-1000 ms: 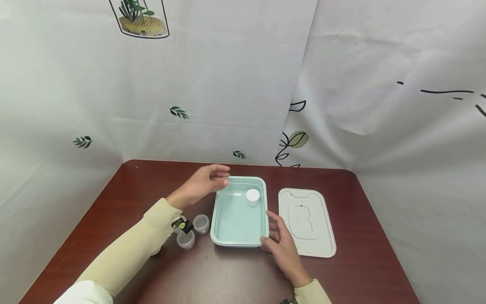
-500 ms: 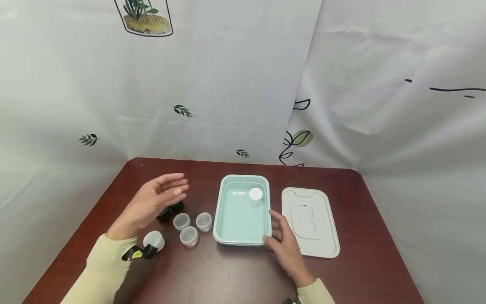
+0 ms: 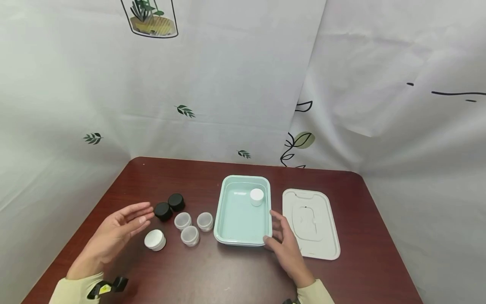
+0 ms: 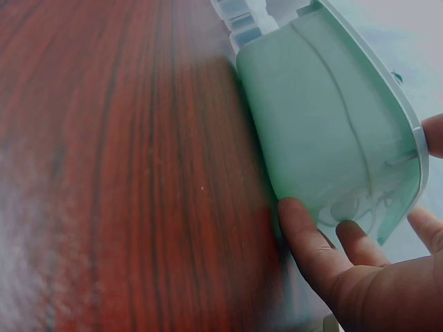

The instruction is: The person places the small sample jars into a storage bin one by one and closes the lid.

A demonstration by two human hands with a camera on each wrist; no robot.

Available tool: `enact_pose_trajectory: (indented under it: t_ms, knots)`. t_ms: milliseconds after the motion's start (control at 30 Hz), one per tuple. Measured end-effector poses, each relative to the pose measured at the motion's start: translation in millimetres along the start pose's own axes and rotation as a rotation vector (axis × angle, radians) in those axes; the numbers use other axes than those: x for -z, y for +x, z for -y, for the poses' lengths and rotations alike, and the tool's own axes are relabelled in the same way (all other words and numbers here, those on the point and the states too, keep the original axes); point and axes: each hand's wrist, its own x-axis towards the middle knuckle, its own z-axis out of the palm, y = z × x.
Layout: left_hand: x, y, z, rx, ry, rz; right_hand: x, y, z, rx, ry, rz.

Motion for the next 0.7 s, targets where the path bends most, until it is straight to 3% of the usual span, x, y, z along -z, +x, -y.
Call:
enact_pose_trajectory:
  t_ms: [300, 700]
  knots:
    - [17.8, -18.1, 33.2, 0.068, -0.033, -0.070, -1.9, 1.1, 1.9, 0.001, -0.004, 0.002]
    - [9.7, -27.0, 50.7, 0.190, 0.034, -0.051, -4.0, 1.0, -0.1, 0.000, 0.007, -0.009]
